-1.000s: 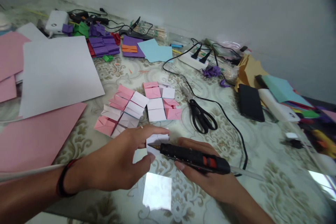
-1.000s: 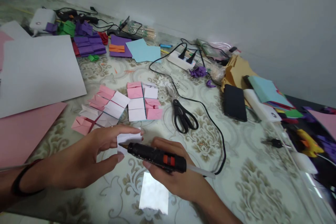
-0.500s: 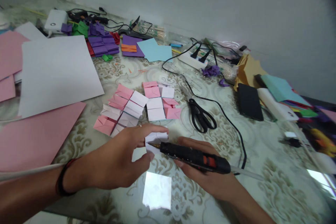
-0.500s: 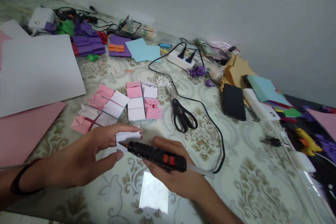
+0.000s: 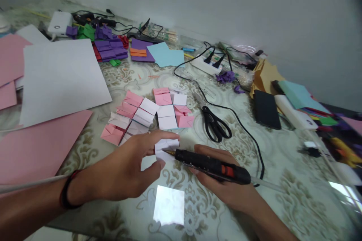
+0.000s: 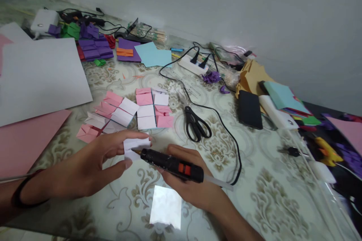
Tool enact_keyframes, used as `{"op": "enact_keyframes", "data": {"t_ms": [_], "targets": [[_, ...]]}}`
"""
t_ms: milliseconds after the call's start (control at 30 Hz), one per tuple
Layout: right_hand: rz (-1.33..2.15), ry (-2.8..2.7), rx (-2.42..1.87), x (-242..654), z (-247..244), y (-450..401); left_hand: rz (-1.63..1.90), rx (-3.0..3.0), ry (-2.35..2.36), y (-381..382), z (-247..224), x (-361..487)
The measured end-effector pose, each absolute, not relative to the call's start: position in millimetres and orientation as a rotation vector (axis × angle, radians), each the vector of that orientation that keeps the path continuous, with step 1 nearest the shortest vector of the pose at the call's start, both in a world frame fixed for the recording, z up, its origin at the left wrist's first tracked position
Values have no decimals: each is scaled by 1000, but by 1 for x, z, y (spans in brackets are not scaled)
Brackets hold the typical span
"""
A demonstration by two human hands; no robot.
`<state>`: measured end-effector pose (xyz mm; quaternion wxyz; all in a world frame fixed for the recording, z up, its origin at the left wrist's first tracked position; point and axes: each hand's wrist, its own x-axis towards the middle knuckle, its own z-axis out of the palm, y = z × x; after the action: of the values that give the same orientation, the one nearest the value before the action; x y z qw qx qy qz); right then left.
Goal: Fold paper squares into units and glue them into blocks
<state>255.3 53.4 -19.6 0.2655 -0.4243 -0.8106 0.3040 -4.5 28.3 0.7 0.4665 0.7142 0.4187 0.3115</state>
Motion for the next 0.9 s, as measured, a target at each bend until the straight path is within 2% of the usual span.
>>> {"op": "enact_keyframes", "data": {"t_ms": [400,900], "targets": [[944,-2240,-1113,257,-17,62,769,1753,1054,30,2,-4],[763,-2239,-1133,265,-20,64,790,1689,1144,30,-1,-8]]}}
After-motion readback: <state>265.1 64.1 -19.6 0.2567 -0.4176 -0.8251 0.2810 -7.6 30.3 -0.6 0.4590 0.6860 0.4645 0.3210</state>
